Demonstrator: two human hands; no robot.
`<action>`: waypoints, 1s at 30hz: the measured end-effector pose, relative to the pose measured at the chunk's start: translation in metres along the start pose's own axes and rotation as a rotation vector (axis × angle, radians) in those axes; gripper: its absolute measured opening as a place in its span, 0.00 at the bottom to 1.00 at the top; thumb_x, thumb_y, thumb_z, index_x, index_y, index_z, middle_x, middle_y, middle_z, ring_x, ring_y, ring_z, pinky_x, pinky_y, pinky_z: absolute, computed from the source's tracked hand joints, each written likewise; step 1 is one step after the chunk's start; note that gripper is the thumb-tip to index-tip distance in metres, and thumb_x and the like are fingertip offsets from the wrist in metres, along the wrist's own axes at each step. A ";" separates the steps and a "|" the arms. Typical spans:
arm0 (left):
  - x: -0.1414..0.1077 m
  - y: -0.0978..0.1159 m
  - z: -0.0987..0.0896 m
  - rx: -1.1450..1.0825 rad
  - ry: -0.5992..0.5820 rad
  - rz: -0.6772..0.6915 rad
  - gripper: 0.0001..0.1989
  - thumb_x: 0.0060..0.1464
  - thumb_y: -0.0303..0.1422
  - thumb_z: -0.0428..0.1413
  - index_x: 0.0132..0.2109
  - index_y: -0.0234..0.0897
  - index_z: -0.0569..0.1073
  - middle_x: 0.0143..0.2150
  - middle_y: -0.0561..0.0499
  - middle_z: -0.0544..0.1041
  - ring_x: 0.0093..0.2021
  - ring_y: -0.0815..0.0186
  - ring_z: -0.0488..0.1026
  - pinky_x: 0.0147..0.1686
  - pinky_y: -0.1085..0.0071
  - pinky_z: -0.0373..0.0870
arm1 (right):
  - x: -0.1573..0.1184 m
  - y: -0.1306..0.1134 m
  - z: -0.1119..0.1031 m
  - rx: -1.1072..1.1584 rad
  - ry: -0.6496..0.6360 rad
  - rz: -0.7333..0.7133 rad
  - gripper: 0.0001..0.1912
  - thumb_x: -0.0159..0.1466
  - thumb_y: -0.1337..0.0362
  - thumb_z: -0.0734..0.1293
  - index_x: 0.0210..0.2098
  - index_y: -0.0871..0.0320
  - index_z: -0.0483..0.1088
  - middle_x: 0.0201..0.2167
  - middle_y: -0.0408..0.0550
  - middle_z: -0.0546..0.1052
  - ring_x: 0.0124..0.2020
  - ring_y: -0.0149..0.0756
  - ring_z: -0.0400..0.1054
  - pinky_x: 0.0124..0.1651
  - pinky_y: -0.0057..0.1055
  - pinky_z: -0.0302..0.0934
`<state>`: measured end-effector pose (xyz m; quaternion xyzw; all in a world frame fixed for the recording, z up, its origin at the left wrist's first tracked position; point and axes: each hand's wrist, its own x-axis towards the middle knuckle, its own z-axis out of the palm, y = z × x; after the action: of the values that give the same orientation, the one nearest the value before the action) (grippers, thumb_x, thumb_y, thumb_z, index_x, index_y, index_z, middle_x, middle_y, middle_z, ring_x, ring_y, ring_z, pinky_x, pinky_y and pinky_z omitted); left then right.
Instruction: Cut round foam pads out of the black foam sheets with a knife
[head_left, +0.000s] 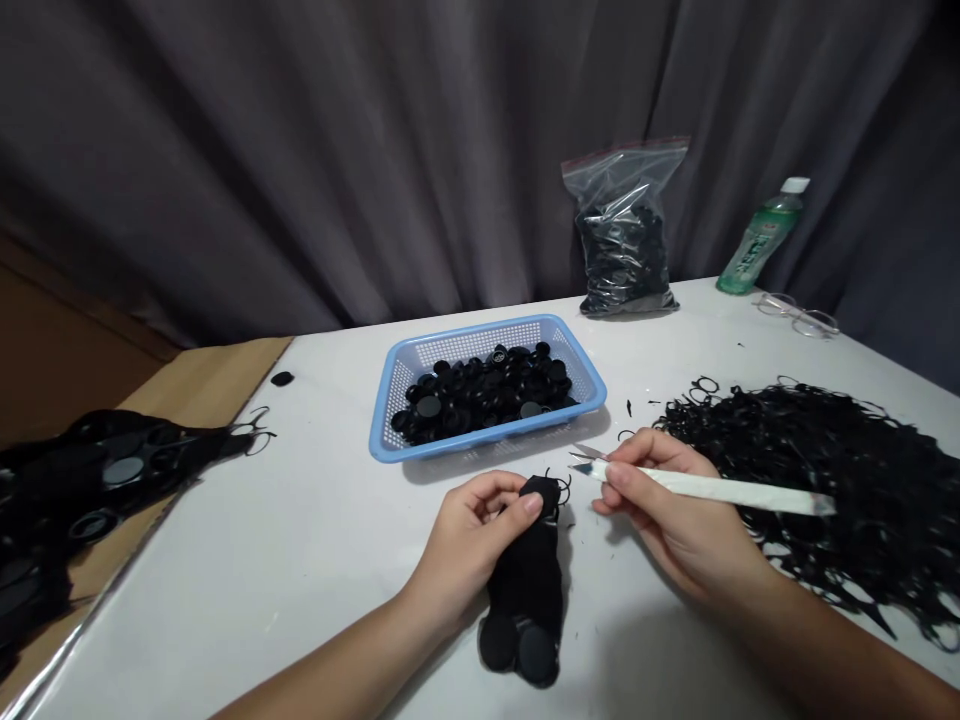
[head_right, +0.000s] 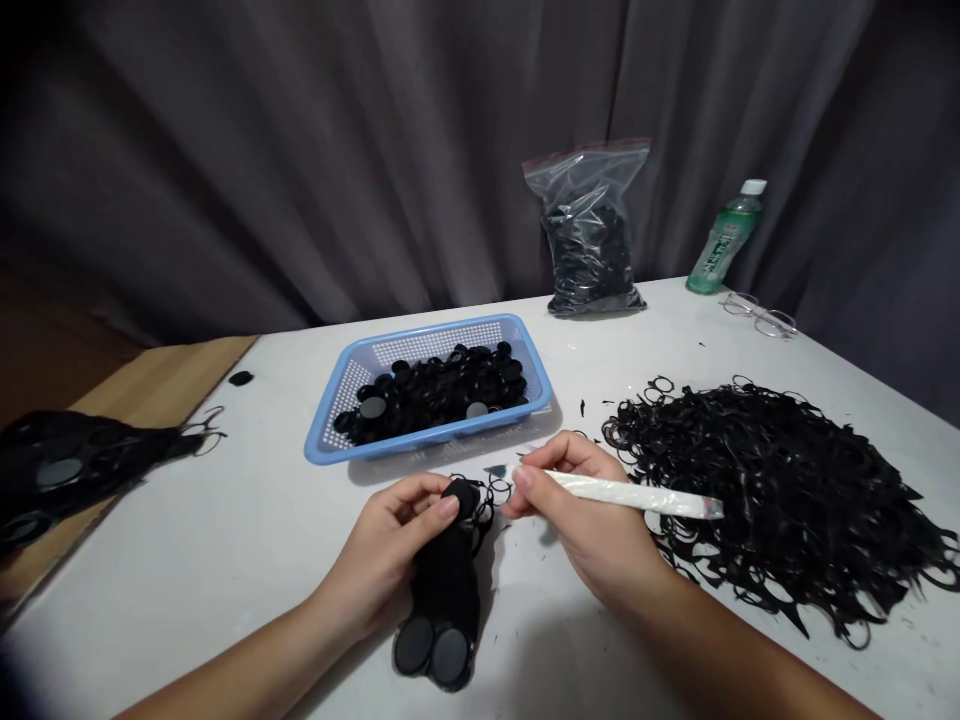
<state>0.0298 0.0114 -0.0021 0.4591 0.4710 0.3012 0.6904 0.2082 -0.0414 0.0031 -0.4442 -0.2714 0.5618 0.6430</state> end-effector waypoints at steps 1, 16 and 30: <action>0.000 0.000 0.000 -0.013 0.001 -0.002 0.15 0.43 0.39 0.67 0.33 0.34 0.75 0.25 0.54 0.72 0.26 0.71 0.67 0.28 0.76 0.60 | 0.000 0.001 0.000 0.006 -0.016 0.047 0.14 0.50 0.60 0.77 0.31 0.57 0.72 0.20 0.39 0.76 0.23 0.30 0.74 0.31 0.26 0.71; 0.002 -0.002 -0.002 0.078 -0.047 0.110 0.11 0.44 0.36 0.66 0.31 0.35 0.74 0.24 0.56 0.71 0.25 0.72 0.65 0.26 0.76 0.60 | -0.002 0.000 0.003 -0.030 -0.117 0.291 0.20 0.52 0.52 0.75 0.24 0.59 0.64 0.30 0.46 0.78 0.33 0.33 0.76 0.42 0.33 0.71; -0.007 -0.008 -0.001 0.154 -0.153 0.238 0.18 0.57 0.33 0.58 0.51 0.44 0.60 0.34 0.54 0.75 0.35 0.69 0.71 0.35 0.74 0.66 | -0.012 0.007 -0.004 -0.814 -0.155 -0.127 0.10 0.65 0.60 0.61 0.28 0.55 0.63 0.38 0.44 0.79 0.38 0.36 0.73 0.35 0.29 0.62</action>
<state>0.0257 0.0023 -0.0069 0.5848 0.3811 0.3080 0.6465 0.2058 -0.0543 -0.0028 -0.6006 -0.5457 0.3997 0.4262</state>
